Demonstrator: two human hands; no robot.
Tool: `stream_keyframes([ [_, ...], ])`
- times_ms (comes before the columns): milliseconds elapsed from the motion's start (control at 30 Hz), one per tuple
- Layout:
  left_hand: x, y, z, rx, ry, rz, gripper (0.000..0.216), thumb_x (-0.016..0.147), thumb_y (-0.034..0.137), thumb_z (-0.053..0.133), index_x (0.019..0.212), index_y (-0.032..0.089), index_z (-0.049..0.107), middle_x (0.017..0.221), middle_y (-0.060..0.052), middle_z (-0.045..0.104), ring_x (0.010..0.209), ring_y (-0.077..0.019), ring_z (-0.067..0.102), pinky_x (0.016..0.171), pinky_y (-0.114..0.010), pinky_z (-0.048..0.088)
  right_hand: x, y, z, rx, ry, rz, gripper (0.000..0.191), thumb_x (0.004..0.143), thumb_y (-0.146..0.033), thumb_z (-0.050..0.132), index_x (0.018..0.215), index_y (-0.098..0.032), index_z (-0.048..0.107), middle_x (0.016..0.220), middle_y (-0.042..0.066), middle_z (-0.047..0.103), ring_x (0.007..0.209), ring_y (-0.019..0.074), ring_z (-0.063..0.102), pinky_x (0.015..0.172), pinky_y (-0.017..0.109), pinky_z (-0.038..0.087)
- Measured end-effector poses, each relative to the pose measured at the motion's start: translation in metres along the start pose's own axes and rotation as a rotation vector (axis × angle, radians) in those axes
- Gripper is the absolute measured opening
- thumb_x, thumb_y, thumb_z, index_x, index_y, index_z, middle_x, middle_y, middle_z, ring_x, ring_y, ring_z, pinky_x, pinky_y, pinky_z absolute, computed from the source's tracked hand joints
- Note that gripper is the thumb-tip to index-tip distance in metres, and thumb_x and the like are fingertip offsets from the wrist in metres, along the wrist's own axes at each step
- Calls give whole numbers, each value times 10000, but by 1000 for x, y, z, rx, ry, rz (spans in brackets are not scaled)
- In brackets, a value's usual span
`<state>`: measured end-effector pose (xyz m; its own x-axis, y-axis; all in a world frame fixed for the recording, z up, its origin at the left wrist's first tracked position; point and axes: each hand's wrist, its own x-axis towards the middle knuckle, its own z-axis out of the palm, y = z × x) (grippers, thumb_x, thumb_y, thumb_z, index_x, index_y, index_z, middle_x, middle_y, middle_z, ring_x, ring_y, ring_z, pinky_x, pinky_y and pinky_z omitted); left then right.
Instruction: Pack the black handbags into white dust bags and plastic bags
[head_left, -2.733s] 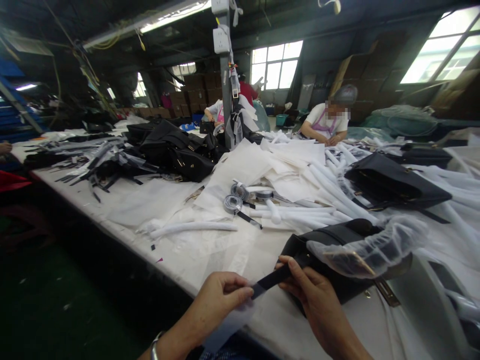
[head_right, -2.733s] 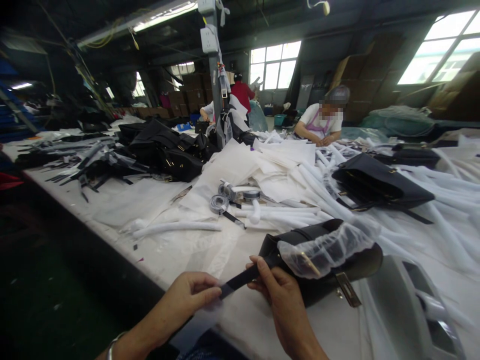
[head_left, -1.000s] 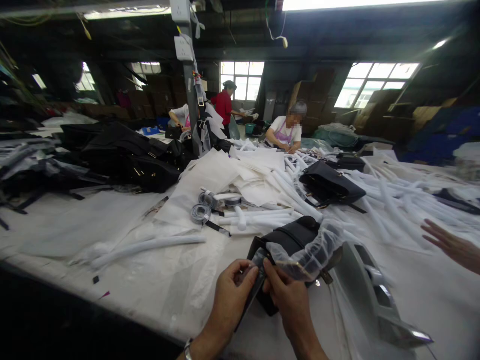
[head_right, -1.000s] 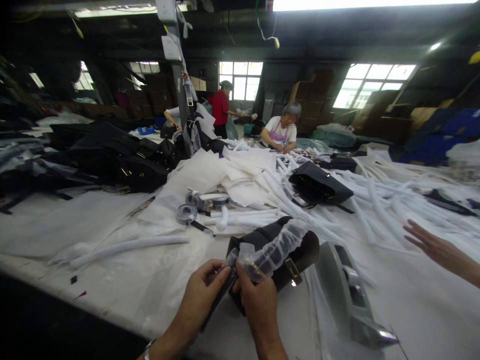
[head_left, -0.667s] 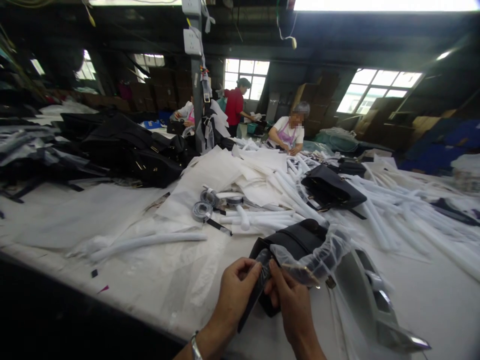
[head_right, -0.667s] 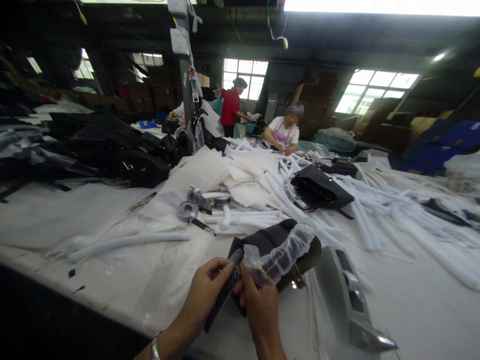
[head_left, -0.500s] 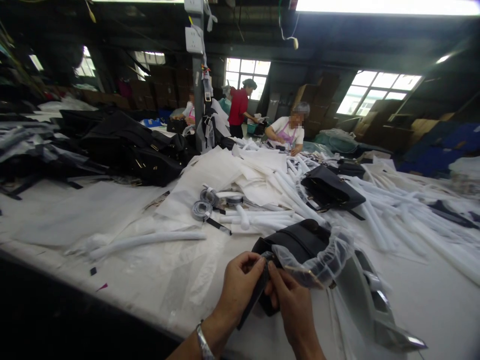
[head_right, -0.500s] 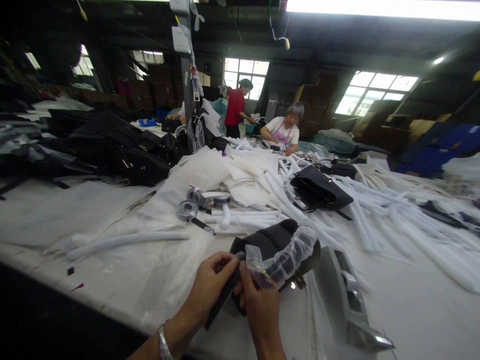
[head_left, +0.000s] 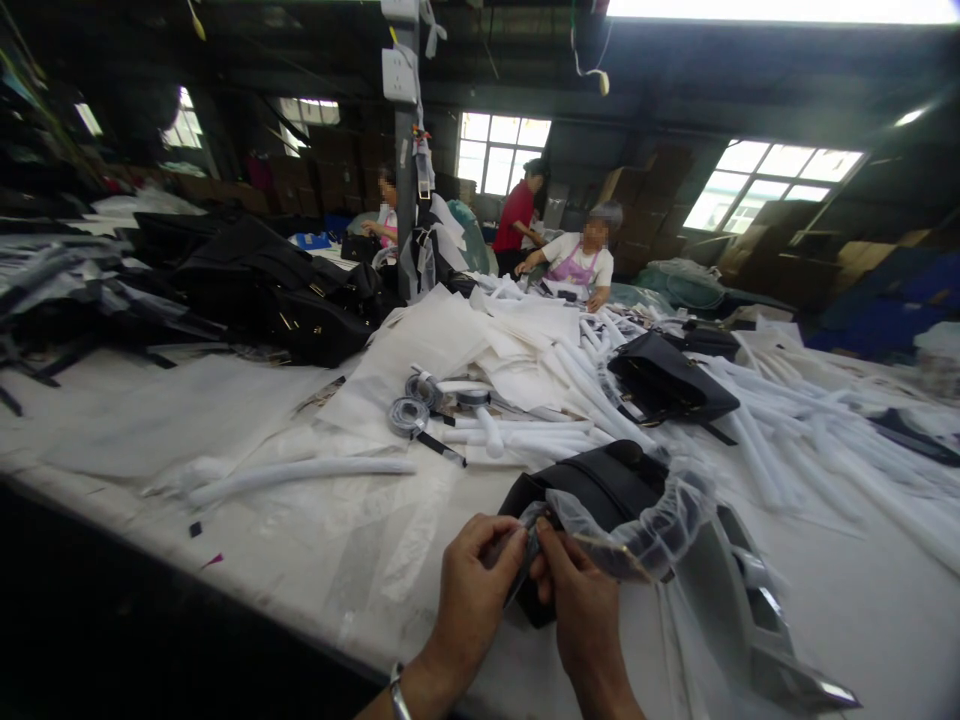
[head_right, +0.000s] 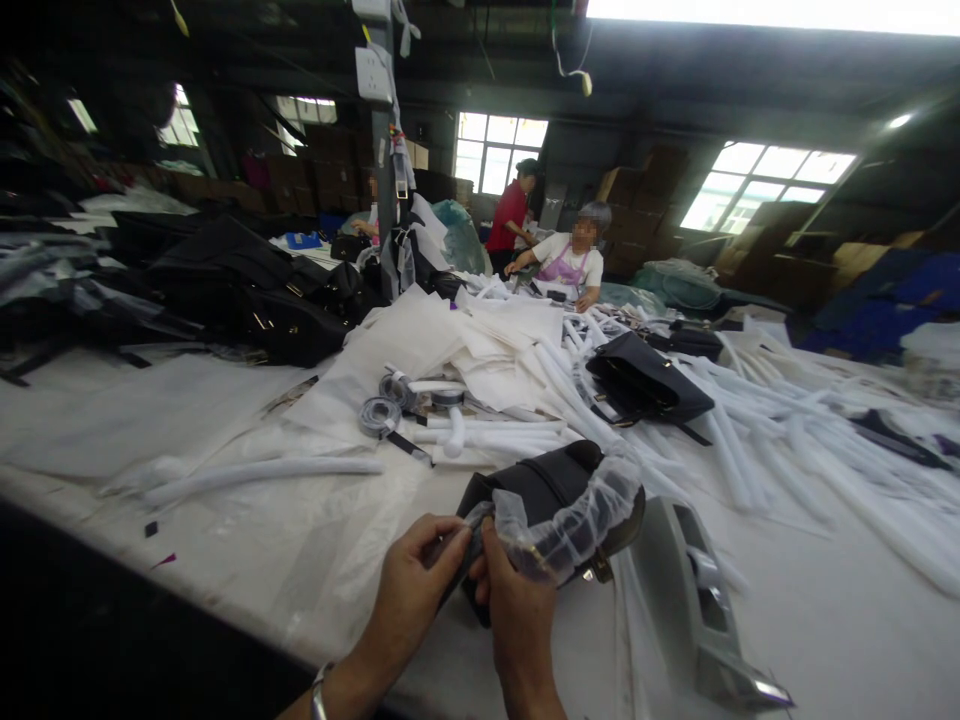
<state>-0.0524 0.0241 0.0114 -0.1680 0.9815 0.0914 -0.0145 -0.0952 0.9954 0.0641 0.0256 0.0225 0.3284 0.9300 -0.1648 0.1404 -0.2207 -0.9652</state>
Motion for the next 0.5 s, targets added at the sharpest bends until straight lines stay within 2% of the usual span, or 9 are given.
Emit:
stream_keyframes([
  [67, -1, 1, 0, 50, 4, 117, 106, 868, 258, 657, 880, 207, 749, 822, -33, 682, 784, -175, 643, 716, -255, 493, 0, -1, 1, 79, -7, 5, 502, 757, -572, 712, 476, -182, 565, 407, -35, 457, 412, 100, 410, 447, 245, 338],
  [200, -1, -1, -3, 205, -60, 401, 196, 898, 134, 595, 994, 215, 744, 819, -34, 663, 725, -140, 638, 655, -213, 491, 0, -4, 1, 160, -30, -9, 520, 722, -574, 739, 457, -189, 510, 419, -45, 432, 424, 90, 384, 457, 243, 341],
  [333, 0, -5, -12, 342, -180, 551, 248, 913, 103, 565, 1089, 195, 712, 829, -45, 636, 725, -137, 638, 657, -204, 495, 0, -3, 0, 211, -54, 44, 516, 711, -561, 743, 458, -189, 490, 435, -50, 422, 436, 78, 363, 461, 229, 326],
  [500, 2, 1, -23, 589, -316, 688, 264, 982, 160, 471, 1147, 163, 677, 804, -54, 615, 698, -147, 633, 624, -208, 497, 2, -1, -4, 336, -150, 76, 493, 747, -579, 723, 517, -185, 538, 492, -32, 490, 458, 85, 407, 475, 224, 352],
])
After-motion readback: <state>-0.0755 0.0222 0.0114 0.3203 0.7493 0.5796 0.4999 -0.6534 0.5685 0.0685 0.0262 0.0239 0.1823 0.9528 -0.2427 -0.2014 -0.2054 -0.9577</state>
